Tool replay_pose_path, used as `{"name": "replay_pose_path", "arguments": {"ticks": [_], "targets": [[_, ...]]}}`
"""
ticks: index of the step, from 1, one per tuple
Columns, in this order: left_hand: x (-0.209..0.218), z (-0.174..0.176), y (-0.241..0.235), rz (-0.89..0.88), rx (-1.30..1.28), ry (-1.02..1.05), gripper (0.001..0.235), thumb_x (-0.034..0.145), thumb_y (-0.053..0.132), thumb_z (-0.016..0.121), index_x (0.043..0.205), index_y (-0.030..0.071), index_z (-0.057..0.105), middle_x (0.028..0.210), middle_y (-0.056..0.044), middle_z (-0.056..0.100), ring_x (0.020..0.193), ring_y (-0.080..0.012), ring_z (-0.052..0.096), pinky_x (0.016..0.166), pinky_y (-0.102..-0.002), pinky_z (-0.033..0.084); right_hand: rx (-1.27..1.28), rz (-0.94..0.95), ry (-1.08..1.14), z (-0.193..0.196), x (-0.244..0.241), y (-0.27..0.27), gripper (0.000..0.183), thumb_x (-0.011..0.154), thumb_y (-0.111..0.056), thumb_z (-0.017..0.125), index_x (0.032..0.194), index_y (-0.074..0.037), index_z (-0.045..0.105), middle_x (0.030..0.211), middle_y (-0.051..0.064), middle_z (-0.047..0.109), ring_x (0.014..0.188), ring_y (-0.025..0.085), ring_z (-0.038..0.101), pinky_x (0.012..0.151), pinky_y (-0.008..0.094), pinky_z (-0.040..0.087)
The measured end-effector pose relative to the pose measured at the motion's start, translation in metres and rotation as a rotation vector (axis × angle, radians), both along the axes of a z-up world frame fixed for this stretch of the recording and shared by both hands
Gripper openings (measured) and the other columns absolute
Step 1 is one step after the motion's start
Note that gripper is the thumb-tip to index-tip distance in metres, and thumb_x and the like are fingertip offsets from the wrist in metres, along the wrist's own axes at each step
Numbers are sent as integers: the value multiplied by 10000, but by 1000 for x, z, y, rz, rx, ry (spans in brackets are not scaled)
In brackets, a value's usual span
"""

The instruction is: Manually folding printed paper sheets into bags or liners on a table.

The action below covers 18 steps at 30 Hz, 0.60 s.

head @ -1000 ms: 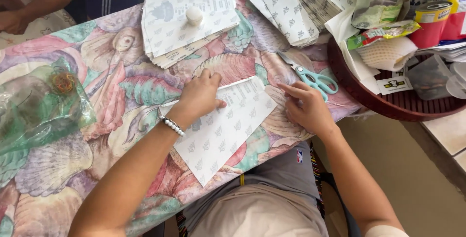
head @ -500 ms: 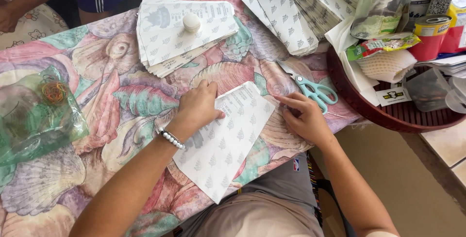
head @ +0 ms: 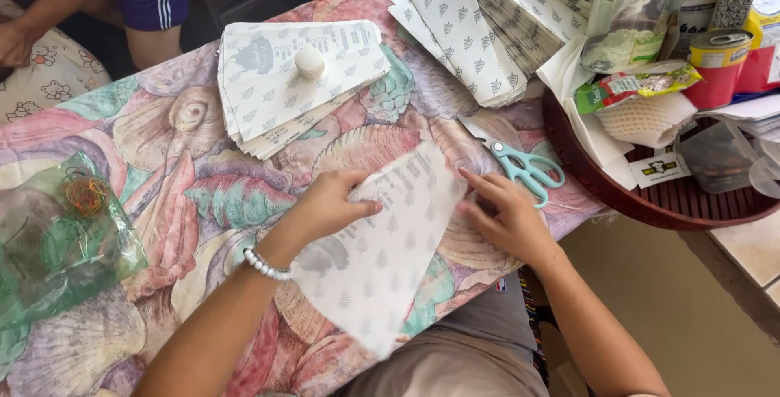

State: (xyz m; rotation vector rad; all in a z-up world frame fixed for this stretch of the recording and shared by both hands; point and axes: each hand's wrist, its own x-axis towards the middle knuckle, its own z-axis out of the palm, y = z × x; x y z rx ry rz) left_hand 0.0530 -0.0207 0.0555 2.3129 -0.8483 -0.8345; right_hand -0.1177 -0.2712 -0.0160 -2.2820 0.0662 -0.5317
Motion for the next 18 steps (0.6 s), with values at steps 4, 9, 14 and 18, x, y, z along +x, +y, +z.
{"name": "replay_pose_path", "arguments": {"ticks": [4, 9, 14, 18], "targets": [[-9, 15, 1, 117, -413, -69, 315, 843, 342, 800, 801, 57, 672, 588, -70, 579, 607, -171, 491, 595, -310, 400, 67, 118, -13, 9, 7, 19, 1033, 839, -387, 779, 1589, -5, 180, 1225, 263, 650, 1078, 441, 651, 936, 542, 527], [-15, 31, 18, 211, -815, -404, 304, 921, 249, 789, 767, 21, 658, 419, -60, 512, 377, -91, 409, 436, -218, 351, 405, 175, -223, 51, 40, 45, 1084, 913, -143, 737, 1609, -40, -87, 1365, 313, 581, 1230, 436, 628, 1003, 521, 536], [-15, 30, 32, 432, -1127, -417, 197, 959, 105, 725, 1065, -46, 657, 926, -210, 753, 848, -255, 738, 798, -405, 593, 167, 117, -320, 76, 65, 64, 982, 820, -249, 867, 1595, -35, 303, 1353, 269, 627, 1327, 407, 558, 1121, 540, 439], [-21, 19, 34, 535, -1091, -318, 236, 978, 103, 687, 1142, -48, 609, 999, -194, 736, 957, -240, 714, 887, -421, 566, 164, 107, -293, 50, 77, 79, 830, 849, -173, 843, 1549, -75, 408, 1460, 192, 585, 1391, 351, 506, 1177, 503, 385]]}}
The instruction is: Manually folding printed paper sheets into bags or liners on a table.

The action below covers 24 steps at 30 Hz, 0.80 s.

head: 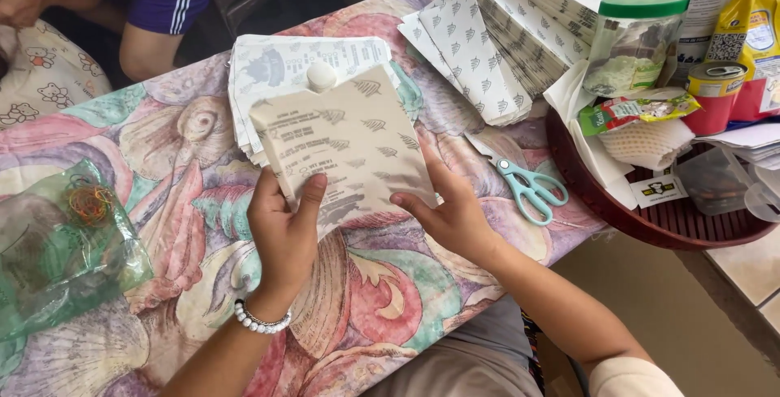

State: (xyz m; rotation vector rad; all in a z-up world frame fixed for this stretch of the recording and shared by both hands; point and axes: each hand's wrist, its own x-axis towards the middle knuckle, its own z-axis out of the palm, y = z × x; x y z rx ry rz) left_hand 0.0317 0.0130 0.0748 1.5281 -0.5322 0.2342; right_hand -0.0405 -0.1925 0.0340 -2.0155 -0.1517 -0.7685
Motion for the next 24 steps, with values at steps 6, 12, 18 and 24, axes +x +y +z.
{"name": "replay_pose_path", "arguments": {"ticks": [6, 12, 18, 24], "targets": [[-15, 3, 10, -52, 21, 86, 233, 1037, 141, 582, 1200, -24, 577, 1069, -168, 699, 1095, -223, 651, 981, -441, 508, 62, -39, 11, -20, 11, -5, 258, 835, -157, 857, 1079, -126, 781, 917, 47, 799, 888, 238, 784, 806, 365, 590], [-22, 20, 35, -275, -169, 170, 729, 905, 451, 659, 1401, -36, 439, 1223, -224, 622, 1177, -315, 619, 1077, -494, 486, -127, 197, 252, 89, 4, -21, 325, 836, -129, 824, 1140, -37, 755, 893, 171, 791, 864, 377, 771, 787, 492, 583], [-2, -21, 62, -370, -64, 284, 881, 903, 636, 586, 1449, -31, 405, 1296, -250, 584, 1278, -354, 567, 1124, -528, 406, -714, 409, 753, 140, 28, -27, 312, 797, -321, 797, 915, -40, 731, 718, 203, 751, 737, 425, 749, 698, 514, 589], [-3, -29, 82, -486, 87, 340, 645, 804, 224, 832, 1342, -33, 586, 1230, -128, 693, 1132, -212, 669, 965, -379, 560, -1066, 338, 1011, 145, 54, 6, 292, 885, -397, 755, 1005, -132, 751, 870, 118, 763, 856, 307, 767, 790, 410, 609]]}}
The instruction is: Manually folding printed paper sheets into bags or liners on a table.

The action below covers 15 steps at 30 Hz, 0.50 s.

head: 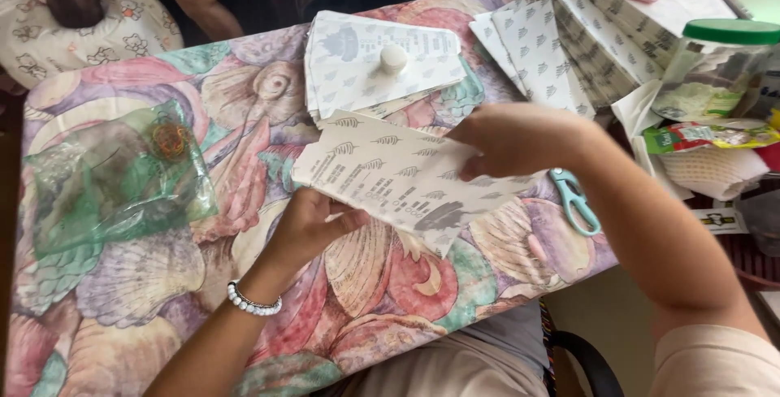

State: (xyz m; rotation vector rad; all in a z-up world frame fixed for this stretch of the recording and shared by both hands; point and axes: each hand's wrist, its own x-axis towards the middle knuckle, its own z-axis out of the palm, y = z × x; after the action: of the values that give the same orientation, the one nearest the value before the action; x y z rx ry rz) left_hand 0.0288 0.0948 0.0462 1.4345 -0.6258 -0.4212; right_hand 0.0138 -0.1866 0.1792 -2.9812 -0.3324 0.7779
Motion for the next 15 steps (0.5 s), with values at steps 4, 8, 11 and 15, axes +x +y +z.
{"name": "replay_pose_path", "arguments": {"ticks": [4, 8, 11, 15], "targets": [[-1, 29, 13, 45, -81, 24, 702, 816, 342, 796, 1360, -24, 545, 1217, -187, 670, 1072, -257, 674, 964, -388, 555, -79, 3, 9, 44, -4, 20, 277, 863, -322, 757, 1095, -170, 764, 960, 108, 789, 915, 323, 769, 862, 423, 609], [12, 53, 15, 92, -128, -81, 669, 842, 381, 764, 1357, 24, 534, 1215, -188, 660, 1064, -233, 643, 969, -365, 523, -145, 35, 43, 87, -17, 51, 331, 851, -201, 748, 1182, -209, 732, 1067, 116, 797, 1033, 356, 756, 948, 465, 583], [14, 65, 16, 55, -70, -182, 493, 908, 270, 721, 1332, 93, 543, 1270, -110, 670, 1154, -217, 676, 1043, -323, 567, -240, 180, 64, 60, 4, 23, 772, 832, -139, 728, 1515, -376, 456, 1319, -52, 694, 1109, 146, 713, 877, 371, 577], [6, 45, 4, 157, 255, -414, 289, 941, 123, 692, 1227, 121, 654, 1144, -75, 724, 1099, -197, 719, 837, -221, 653, -305, 147, 157, 48, 4, 33, 697, 859, -128, 728, 1464, -388, 499, 1303, -108, 705, 1142, 139, 692, 895, 352, 606]]}}
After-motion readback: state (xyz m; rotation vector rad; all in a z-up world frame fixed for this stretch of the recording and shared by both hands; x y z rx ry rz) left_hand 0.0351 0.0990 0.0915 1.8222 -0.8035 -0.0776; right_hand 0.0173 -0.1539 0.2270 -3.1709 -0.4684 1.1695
